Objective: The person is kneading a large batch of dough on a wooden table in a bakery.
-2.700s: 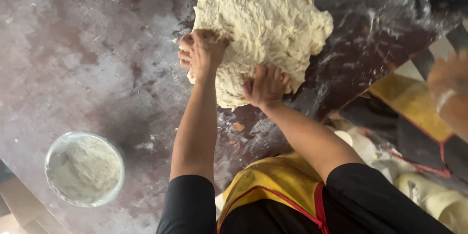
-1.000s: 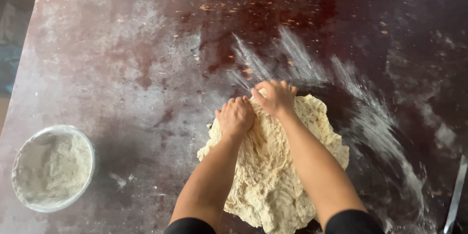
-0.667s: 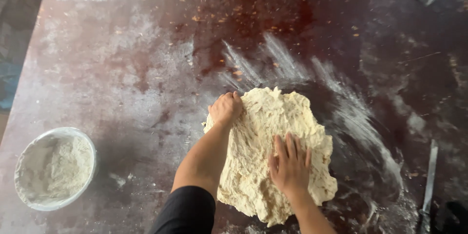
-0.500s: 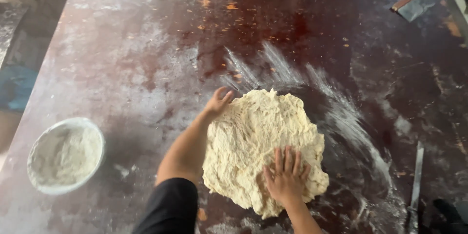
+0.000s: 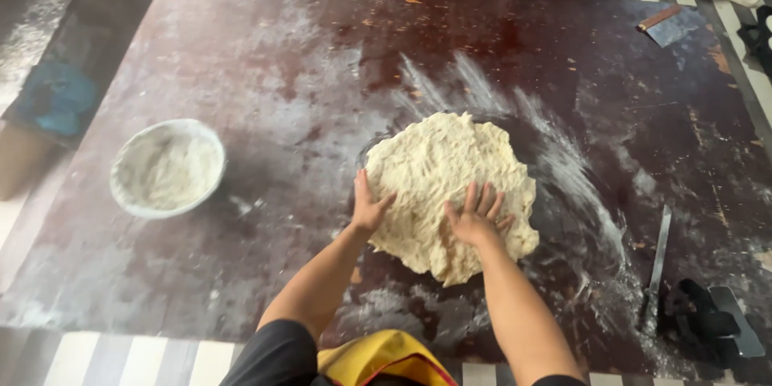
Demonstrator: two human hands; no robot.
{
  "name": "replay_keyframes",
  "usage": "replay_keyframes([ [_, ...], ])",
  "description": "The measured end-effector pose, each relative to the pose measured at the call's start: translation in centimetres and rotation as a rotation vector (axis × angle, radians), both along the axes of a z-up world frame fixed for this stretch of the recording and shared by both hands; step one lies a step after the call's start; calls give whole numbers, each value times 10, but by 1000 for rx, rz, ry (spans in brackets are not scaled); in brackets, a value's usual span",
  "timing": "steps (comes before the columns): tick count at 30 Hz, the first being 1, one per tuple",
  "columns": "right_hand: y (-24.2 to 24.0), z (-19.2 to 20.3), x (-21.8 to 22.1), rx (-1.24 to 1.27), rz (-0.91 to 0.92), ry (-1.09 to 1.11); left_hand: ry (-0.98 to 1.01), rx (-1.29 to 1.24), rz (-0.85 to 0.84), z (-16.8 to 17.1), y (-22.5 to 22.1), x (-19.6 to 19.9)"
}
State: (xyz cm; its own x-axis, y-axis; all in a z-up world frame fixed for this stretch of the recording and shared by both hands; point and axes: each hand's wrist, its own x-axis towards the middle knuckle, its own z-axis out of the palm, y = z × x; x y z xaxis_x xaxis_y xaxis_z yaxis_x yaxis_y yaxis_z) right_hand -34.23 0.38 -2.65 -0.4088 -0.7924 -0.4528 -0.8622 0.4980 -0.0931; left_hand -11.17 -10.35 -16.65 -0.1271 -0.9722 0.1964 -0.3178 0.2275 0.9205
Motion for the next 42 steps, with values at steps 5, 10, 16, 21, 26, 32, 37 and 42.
replay_keyframes([
  [5,18,13,34,-127,-126,1,-197,106,-116,55,59,19],
  [10,27,-31,75,-202,-230,-77,-417,163,-313,104,97,55],
  [16,34,-58,90,-294,-95,62,-697,33,-403,103,82,57],
  [21,51,54,147,200,150,47,-1074,-183,-313,73,60,19],
  [26,33,28,149,199,114,118,-1152,-118,-554,120,33,3],
  [32,21,6,147,113,-3,111,-1230,-135,-692,123,9,-18],
  [37,19,1,145,111,-73,88,-1305,-77,-709,121,7,-25],
  [42,33,-21,142,-144,-30,63,-1213,-252,-644,69,3,-10],
])
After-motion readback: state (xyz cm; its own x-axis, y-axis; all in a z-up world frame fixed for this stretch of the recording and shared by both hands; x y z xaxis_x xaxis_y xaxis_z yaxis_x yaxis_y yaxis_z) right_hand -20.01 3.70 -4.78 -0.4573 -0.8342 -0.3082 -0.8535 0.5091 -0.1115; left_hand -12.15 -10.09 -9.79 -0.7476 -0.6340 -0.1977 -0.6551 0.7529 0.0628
